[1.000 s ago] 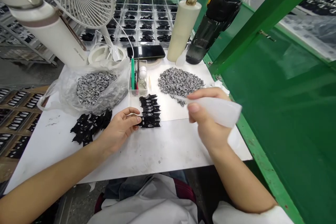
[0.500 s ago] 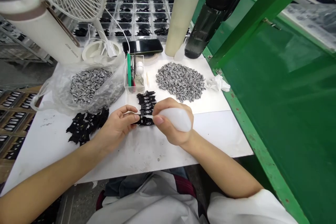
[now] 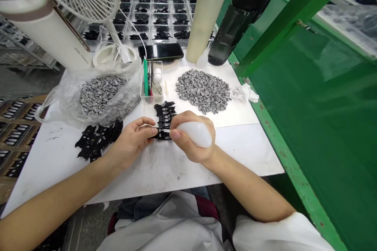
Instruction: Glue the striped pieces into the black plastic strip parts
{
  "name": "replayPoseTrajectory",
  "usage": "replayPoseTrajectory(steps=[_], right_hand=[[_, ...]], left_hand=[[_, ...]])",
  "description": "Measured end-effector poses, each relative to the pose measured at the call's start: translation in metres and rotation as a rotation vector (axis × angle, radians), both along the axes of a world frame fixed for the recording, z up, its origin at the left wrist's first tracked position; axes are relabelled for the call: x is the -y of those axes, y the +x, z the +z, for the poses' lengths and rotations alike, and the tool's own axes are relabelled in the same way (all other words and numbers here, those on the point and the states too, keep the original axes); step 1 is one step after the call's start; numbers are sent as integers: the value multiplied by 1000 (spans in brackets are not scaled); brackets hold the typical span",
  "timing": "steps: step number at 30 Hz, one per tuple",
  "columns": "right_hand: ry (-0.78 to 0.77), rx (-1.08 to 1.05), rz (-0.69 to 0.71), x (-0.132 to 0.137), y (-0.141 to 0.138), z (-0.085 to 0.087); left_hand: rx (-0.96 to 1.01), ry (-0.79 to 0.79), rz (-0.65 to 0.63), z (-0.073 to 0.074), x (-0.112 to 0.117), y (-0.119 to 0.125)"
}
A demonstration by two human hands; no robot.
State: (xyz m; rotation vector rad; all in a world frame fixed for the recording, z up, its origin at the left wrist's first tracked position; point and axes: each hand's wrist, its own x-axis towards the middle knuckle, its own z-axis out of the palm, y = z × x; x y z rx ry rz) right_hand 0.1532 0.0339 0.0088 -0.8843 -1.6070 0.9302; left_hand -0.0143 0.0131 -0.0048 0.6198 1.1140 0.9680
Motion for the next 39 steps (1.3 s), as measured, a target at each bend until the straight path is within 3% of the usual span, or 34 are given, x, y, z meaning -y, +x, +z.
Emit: replayPoseTrajectory(steps=[23, 39], right_hand=[[2, 67, -44, 1, 1, 0], [100, 22, 6, 2, 2, 4]], left_hand=[[-6, -3, -10, 0, -1, 0], [-19, -1, -20, -1, 0, 0]])
